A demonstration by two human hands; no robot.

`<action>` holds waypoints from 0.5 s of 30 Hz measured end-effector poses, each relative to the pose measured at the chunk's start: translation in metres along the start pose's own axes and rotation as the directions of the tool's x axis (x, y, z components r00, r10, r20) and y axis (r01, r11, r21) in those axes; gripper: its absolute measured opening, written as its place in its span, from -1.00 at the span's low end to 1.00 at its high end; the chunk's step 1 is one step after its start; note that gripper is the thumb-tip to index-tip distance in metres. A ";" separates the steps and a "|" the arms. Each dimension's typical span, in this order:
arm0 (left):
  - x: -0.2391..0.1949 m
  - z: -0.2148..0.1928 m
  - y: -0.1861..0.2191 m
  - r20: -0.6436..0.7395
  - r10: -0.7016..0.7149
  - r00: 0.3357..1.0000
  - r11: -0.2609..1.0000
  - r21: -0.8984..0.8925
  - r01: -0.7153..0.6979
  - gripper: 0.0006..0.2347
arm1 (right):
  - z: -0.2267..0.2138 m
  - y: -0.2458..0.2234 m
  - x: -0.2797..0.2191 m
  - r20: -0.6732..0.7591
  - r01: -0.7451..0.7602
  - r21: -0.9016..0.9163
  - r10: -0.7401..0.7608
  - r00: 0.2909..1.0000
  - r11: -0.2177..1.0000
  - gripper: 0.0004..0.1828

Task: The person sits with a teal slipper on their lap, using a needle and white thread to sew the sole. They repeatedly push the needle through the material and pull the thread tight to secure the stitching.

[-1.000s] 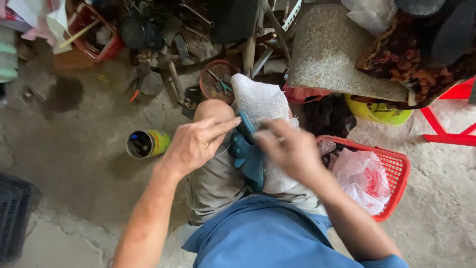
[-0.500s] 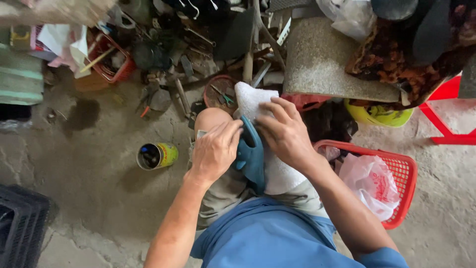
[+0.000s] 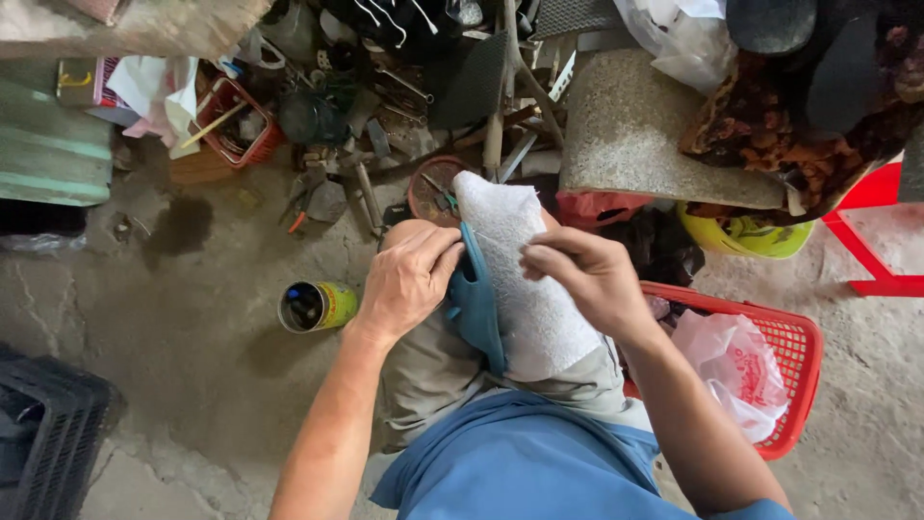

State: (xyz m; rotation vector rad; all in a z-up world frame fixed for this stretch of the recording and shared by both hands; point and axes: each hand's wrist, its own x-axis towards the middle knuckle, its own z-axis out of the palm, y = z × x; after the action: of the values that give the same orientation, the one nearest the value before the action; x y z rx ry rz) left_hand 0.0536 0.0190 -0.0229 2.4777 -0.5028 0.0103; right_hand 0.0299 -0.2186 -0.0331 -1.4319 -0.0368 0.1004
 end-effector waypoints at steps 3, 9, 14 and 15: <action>0.000 0.004 -0.004 -0.017 0.009 1.000 1.000 0.009 -0.009 -0.89 | 0.010 0.002 0.017 0.047 0.086 -0.440 -0.073 0.996 0.894 -0.78; -0.002 0.010 -0.009 -0.028 0.024 0.999 0.997 0.074 -0.021 -0.90 | 0.015 0.015 0.038 0.240 0.175 -0.702 -0.001 0.971 0.691 -0.78; -0.002 0.001 -0.002 -0.043 -0.002 0.999 1.000 0.007 0.002 -0.88 | 0.011 -0.003 0.034 0.338 0.205 -0.730 0.084 0.937 0.651 -0.58; -0.001 -0.002 0.002 -0.025 -0.012 1.000 0.999 -0.034 0.011 -0.86 | 0.011 -0.007 0.032 0.338 0.202 -0.728 0.086 0.937 0.655 -0.54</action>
State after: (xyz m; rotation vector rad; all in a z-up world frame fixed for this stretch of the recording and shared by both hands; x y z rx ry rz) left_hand 0.0523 0.0188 -0.0206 2.4440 -0.4741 0.0281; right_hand 0.0606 -0.2054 -0.0256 -2.2500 -0.4725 0.3137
